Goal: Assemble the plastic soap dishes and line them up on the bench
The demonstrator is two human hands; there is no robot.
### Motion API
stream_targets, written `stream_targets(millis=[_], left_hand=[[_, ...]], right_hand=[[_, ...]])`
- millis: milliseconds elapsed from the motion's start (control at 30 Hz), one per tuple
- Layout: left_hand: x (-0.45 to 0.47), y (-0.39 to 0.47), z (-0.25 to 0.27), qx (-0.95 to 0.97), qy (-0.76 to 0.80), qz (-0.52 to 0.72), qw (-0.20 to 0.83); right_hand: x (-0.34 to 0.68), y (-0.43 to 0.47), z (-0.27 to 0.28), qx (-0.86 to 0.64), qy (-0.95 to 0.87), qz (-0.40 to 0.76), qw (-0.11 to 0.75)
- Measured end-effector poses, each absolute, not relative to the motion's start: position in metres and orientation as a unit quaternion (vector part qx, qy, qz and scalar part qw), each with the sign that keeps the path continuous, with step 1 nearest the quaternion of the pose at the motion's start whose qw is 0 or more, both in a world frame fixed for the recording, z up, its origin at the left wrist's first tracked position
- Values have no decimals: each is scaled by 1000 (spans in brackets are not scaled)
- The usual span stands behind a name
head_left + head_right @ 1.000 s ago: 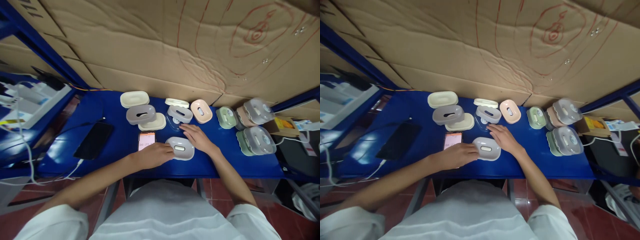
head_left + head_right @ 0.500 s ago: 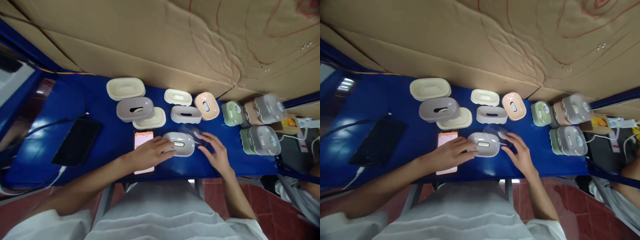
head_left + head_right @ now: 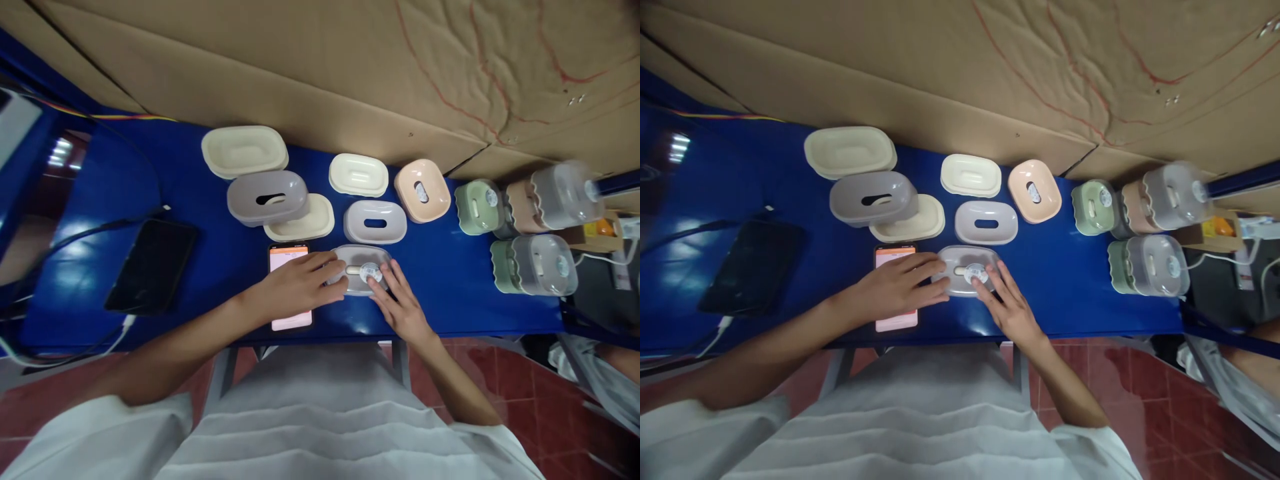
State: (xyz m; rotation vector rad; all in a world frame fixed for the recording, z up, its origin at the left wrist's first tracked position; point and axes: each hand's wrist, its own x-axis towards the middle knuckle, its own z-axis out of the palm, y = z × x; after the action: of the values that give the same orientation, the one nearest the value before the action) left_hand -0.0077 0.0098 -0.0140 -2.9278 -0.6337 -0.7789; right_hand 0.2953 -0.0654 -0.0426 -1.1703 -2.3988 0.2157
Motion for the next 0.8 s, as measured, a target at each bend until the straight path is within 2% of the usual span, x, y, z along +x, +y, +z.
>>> stream_targets(millis=[300,533,633,800], left_hand=[[-7,10,-18,-945,-206,-254,23],[-2,5,-18,-935,-198,-295,-13],[-2,1,-16,-918,-202,-340,-27],[-2,-1,-16,-924,-214,-318,-20]], right_hand=[[302,-51,-41,-406,-881,77,229],[321,-36,-21,-421,-865,133,238],[355,-22,-4,-499,-819,54,278],[417,32,0,-666,-657,-151,320]])
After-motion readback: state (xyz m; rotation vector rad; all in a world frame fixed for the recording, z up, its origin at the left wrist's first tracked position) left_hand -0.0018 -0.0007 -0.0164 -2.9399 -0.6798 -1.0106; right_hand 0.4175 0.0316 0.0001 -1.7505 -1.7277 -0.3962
